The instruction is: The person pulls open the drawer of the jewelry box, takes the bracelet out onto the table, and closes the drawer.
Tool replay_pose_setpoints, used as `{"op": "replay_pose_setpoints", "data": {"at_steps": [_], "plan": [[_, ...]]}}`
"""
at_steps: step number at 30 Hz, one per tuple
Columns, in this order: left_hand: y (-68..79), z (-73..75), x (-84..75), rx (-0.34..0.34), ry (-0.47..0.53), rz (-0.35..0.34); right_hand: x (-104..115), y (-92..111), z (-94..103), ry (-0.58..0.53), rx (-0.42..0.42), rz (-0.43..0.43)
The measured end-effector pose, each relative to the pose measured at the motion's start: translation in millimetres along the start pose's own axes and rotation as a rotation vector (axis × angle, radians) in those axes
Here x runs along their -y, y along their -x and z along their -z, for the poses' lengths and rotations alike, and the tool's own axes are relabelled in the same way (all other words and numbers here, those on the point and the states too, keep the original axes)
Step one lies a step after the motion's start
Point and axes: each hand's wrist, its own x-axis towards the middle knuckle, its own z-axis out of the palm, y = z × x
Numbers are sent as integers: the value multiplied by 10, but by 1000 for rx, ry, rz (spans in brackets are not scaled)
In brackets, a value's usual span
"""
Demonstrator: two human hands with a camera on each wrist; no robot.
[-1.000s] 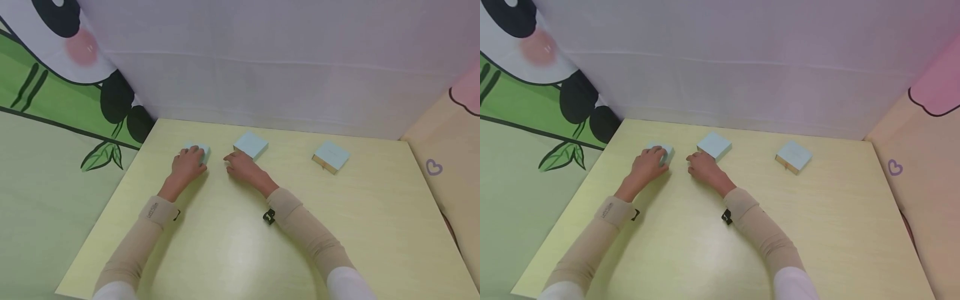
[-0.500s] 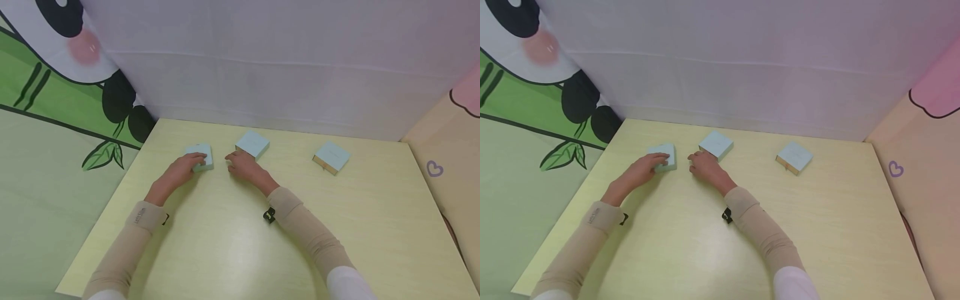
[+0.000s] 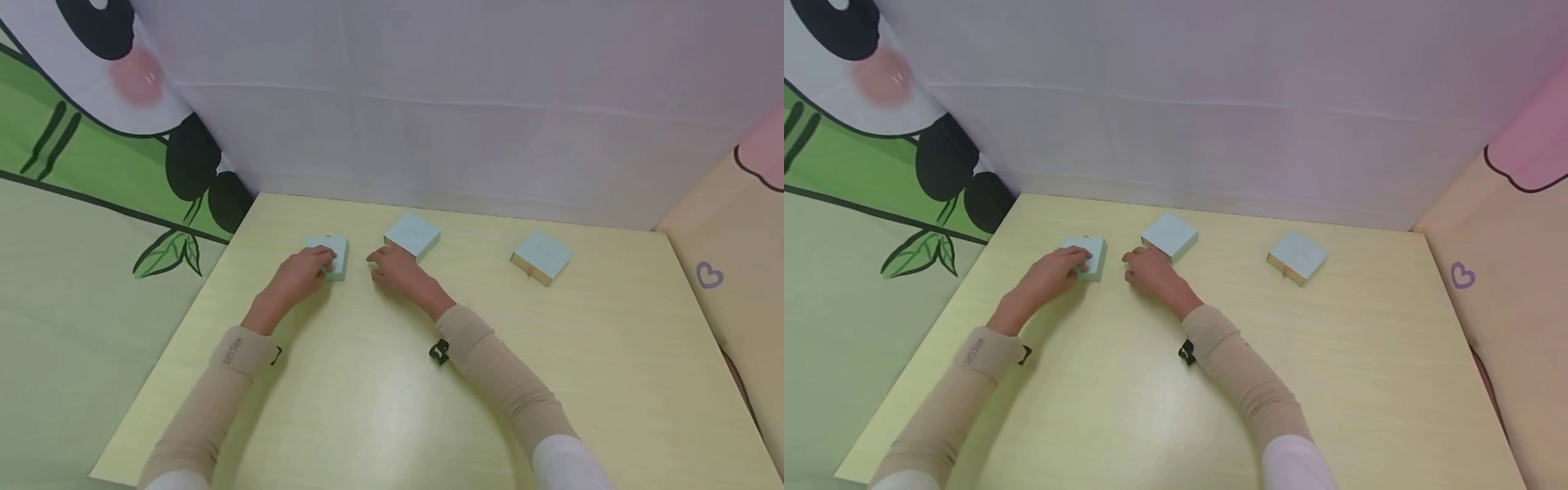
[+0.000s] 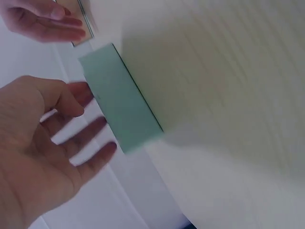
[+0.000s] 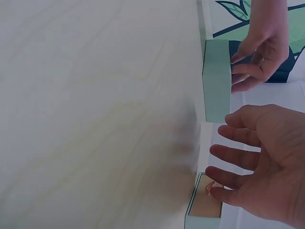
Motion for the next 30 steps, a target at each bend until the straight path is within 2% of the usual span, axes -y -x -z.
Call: {"op": "replay_pose_setpoints", "data": {"at_steps": [2, 9, 13, 16, 19, 25, 30], "plan": [[-45, -11, -65, -28, -30, 34, -1, 8, 6, -13, -4, 9], [-202, -65, -282, 8, -98, 323, 8, 20, 5, 11, -6, 13], [-255, -82, -336, 20, -134, 422, 39, 9, 5, 33, -6, 14], [-267, -98, -351, 33, -141, 467, 66, -7, 2, 39, -11, 27], [-277, -119, -346, 46, -142, 474, 88, -19, 3, 42, -4, 17], [-260, -118, -311, 65, -118, 437, 136, -12, 17, 5, 17, -6], [-194, -35, -261, 82, -75, 347, 139, 4, 23, -3, 17, -2]]}}
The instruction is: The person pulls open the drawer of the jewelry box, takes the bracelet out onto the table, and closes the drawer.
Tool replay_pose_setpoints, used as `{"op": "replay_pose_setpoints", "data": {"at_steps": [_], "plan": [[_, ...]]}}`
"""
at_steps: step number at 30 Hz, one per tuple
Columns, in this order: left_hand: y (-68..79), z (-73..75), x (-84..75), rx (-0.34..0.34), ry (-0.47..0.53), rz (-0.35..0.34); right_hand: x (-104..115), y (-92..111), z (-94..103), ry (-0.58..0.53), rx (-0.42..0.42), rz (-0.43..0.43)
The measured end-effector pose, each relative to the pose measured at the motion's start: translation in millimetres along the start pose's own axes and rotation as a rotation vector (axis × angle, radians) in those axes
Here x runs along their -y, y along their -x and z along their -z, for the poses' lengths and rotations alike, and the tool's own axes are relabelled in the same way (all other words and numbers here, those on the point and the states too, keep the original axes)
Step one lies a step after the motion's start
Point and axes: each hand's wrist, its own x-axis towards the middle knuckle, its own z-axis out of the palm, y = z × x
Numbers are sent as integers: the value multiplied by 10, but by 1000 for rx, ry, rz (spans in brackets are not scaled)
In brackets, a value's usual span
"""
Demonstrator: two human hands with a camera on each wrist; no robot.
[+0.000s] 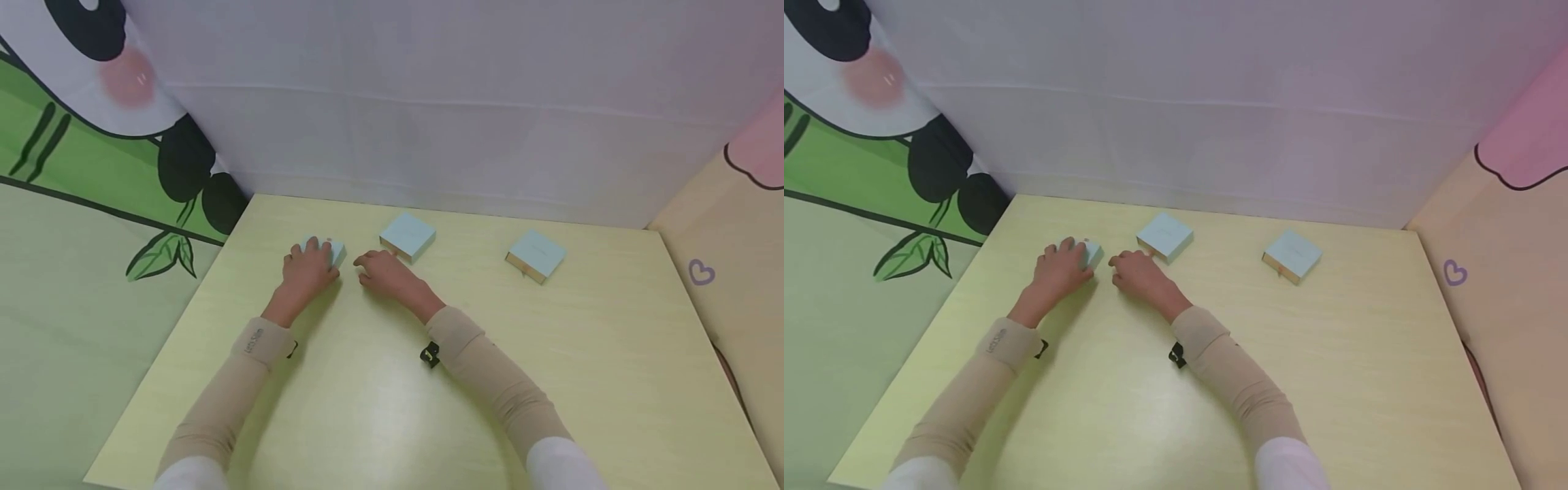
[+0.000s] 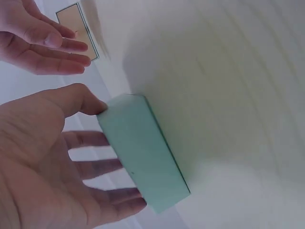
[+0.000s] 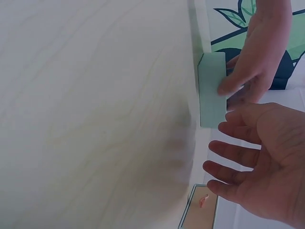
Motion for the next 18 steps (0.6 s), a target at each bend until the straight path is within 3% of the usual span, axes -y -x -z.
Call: {"op": "replay_pose_setpoints", "data": {"at_steps": [11, 18], "plan": [[-47, 53, 484, 95, 99, -351, -11, -16, 9, 0, 7, 13], [-16, 57, 588, 83, 152, -439, -12, -24, -22, -31, 1, 59]]}}
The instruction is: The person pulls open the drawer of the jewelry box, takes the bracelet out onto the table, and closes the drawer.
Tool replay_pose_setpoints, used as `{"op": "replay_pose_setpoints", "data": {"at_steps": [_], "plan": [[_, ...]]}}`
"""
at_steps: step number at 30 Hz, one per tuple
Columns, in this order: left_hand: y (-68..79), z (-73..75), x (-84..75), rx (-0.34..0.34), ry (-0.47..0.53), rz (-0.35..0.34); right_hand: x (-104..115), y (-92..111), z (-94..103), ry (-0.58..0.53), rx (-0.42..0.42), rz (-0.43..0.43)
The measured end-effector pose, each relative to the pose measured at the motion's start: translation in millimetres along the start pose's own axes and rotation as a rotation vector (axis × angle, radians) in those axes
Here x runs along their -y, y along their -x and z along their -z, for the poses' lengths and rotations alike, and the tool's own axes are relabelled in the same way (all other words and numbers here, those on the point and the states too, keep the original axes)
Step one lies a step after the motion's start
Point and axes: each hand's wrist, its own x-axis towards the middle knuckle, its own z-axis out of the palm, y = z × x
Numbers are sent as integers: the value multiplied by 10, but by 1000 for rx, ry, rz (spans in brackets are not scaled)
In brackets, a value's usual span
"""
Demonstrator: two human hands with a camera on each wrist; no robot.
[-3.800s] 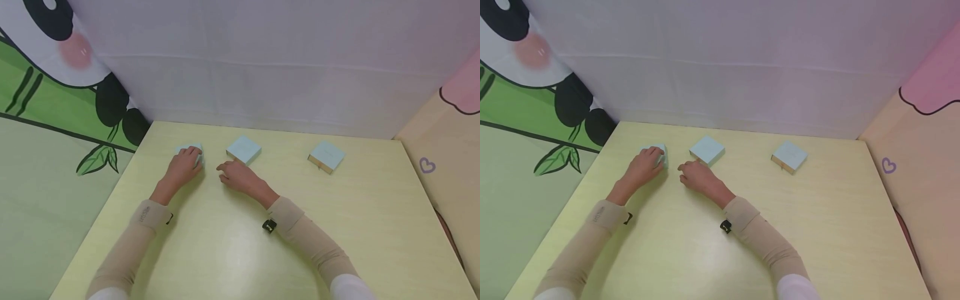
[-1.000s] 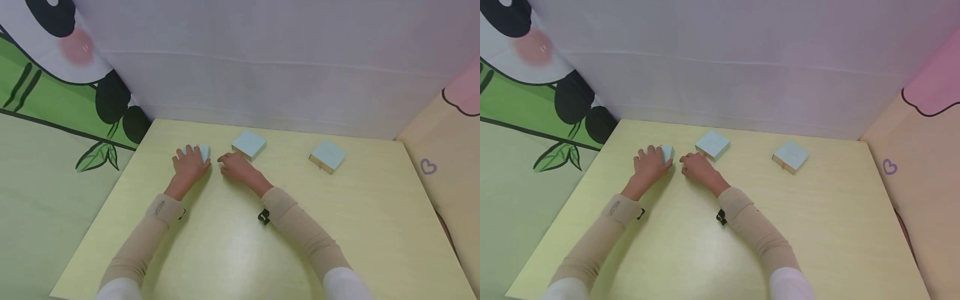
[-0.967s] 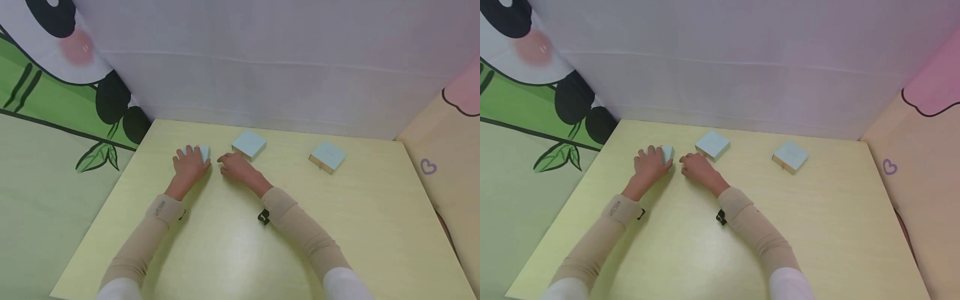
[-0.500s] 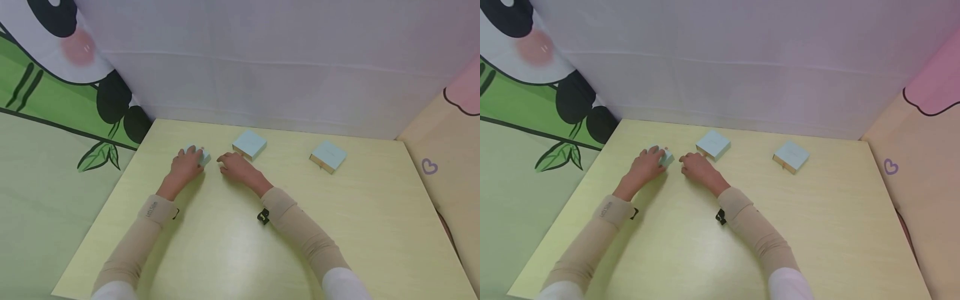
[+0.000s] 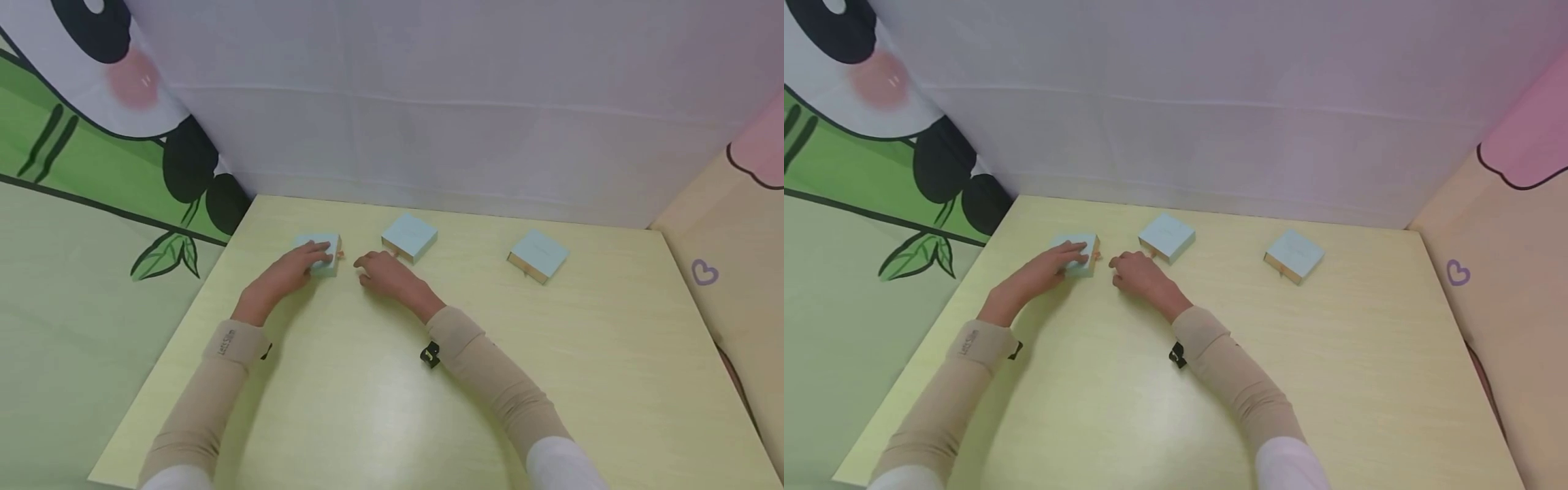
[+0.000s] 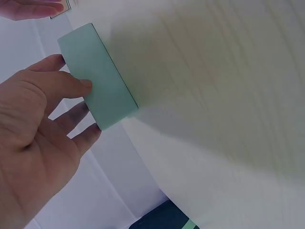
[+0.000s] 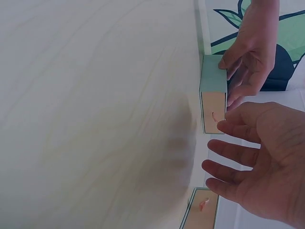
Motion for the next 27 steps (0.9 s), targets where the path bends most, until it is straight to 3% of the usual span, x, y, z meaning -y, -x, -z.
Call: {"op": "replay_pose_setpoints", "data": {"at_steps": [9, 13, 19, 27], "plan": [[-90, -1, 4, -22, -107, -16, 27, -39, -11, -1, 8, -20], [-98, -66, 12, -38, -160, 42, 31, -92, -41, -17, 13, -38], [-87, -108, -54, 15, -126, 124, 38, -191, -51, -67, -1, -83], [-67, -113, 13, 39, -95, 114, 93, -327, -54, -187, -49, -130]]}}
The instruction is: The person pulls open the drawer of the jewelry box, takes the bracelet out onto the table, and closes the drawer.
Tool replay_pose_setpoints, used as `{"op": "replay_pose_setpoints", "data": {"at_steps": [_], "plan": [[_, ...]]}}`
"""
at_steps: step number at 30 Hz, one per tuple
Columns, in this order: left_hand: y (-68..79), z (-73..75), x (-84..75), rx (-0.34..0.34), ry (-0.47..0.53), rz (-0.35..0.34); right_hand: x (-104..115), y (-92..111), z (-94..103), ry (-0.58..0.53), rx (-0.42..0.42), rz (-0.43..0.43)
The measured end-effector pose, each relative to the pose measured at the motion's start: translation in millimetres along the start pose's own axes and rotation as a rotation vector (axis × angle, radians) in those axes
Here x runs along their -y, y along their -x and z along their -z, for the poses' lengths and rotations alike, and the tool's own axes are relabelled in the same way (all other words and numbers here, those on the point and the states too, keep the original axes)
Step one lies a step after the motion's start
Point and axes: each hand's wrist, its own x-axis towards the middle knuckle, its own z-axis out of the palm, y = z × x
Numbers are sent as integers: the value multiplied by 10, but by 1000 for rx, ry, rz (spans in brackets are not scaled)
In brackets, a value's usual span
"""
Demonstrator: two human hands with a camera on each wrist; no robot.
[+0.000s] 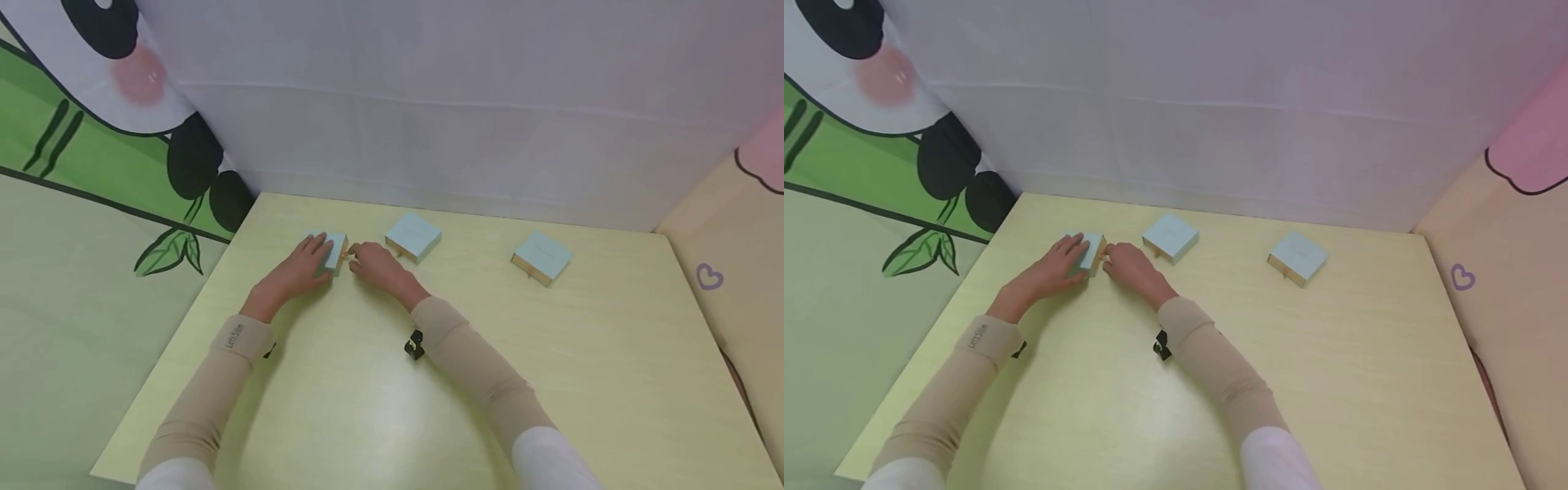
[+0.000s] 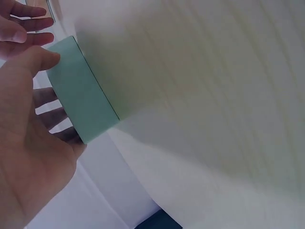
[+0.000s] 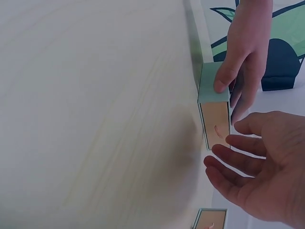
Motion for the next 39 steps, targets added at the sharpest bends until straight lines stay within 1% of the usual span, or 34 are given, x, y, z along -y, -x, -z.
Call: {"op": "replay_pose_setpoints", "data": {"at_steps": [5, 11, 14, 16, 21, 23, 28, 34, 39], "plan": [[-1, 5, 54, -33, -14, -39, 52, -109, -25, -18, -22, -62], [5, -34, 59, -71, 25, -53, 104, -193, -63, -59, -29, -151], [13, -48, 58, -87, 19, -61, 128, -225, -81, -65, -42, -189], [18, -56, 61, -91, 13, -63, 138, -252, -93, -81, -50, -199], [3, -77, 68, -103, -12, -81, 132, -325, -125, -137, -89, -193], [-13, -83, 65, -110, -13, -89, 115, -357, -142, -127, -101, -201], [-89, -90, 42, -96, -12, -70, 24, -421, -150, -110, -102, -220], [-203, -72, 24, -59, -12, -42, -86, -464, -147, -211, -151, -245], [-271, -85, 9, -36, -33, -21, -149, -489, -145, -219, -162, -235]]}}
